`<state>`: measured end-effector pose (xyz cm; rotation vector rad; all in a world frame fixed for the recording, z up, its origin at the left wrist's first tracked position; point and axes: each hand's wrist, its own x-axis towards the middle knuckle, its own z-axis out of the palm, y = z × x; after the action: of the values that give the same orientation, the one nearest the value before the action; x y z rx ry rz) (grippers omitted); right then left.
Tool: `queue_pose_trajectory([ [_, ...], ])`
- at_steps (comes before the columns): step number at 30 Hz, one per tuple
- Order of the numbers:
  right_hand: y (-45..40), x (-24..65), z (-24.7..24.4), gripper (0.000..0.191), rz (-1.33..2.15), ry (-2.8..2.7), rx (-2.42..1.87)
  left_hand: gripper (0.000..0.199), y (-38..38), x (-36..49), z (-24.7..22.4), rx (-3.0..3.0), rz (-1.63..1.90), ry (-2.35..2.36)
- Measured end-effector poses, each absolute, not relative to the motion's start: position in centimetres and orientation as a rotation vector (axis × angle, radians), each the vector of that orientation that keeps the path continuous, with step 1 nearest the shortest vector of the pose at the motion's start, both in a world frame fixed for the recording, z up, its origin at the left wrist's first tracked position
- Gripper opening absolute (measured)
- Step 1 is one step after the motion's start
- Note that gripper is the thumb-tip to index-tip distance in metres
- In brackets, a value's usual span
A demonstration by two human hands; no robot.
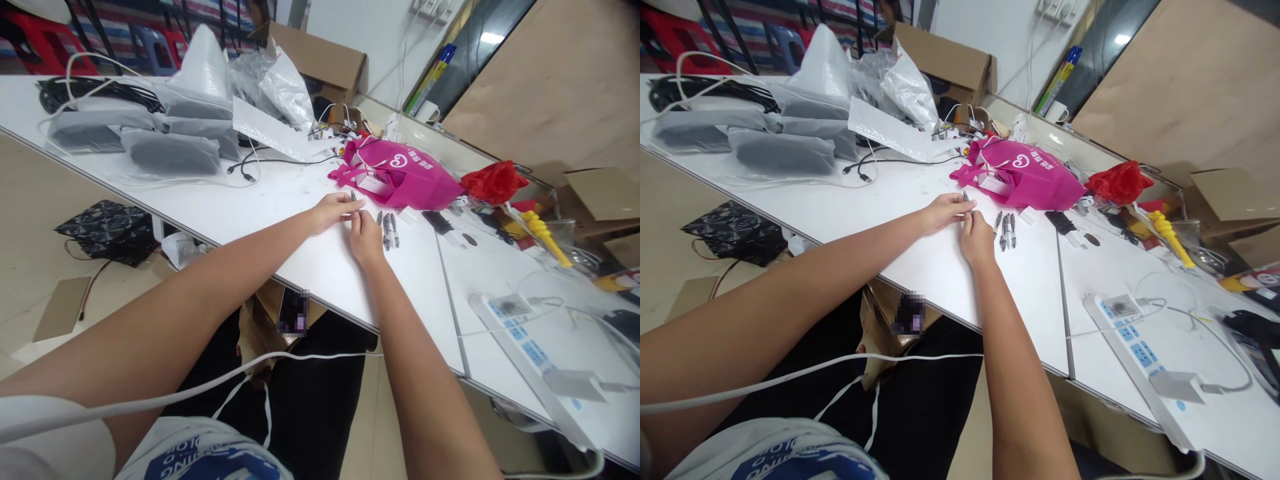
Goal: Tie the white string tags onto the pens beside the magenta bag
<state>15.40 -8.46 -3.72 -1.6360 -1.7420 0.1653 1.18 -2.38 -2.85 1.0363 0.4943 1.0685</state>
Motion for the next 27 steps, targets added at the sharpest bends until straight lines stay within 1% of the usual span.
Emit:
queue_pose_trajectory([
  [4, -8.25, 15.57, -4.02, 0.039, 0.137, -1.702, -1.626, 0.021, -2.43, 0.95, -2.39, 1.01, 0.987, 0.459],
  [6, -8.23, 15.59, -4.06, 0.041, 0.124, -1.704, -1.63, 0.018, -2.46, 0.8, -2.3, 1.014, 0.978, 0.454],
  [8, -8.3, 15.58, -4.02, 0.04, 0.124, -1.716, -1.639, 0.022, -2.52, 0.74, -2.34, 1.028, 1.006, 0.468],
  [12, -8.55, 15.54, -3.87, 0.033, 0.149, -1.739, -1.602, 0.045, -2.62, 0.87, -2.5, 1.02, 1.082, 0.516],
  [14, -8.58, 15.57, -3.88, 0.032, 0.144, -1.755, -1.582, 0.048, -2.63, 0.96, -2.49, 1.008, 1.094, 0.521],
  [17, -8.44, 15.63, -3.97, 0.034, 0.125, -1.766, -1.578, 0.044, -2.62, 1.0, -2.37, 0.998, 1.087, 0.513],
  [21, -8.23, 15.63, -3.97, 0.04, 0.123, -1.74, -1.606, 0.024, -2.49, 0.87, -2.31, 1.002, 1.039, 0.491],
  [23, -8.24, 15.59, -3.85, 0.043, 0.135, -1.736, -1.618, 0.019, -2.38, 0.8, -2.43, 1.016, 1.032, 0.483],
  [25, -8.32, 15.54, -3.71, 0.044, 0.151, -1.733, -1.621, 0.023, -2.27, 0.76, -2.6, 1.029, 1.049, 0.489],
  [27, -8.45, 15.5, -3.6, 0.042, 0.165, -1.73, -1.626, 0.034, -2.19, 0.76, -2.75, 1.025, 1.091, 0.505],
])
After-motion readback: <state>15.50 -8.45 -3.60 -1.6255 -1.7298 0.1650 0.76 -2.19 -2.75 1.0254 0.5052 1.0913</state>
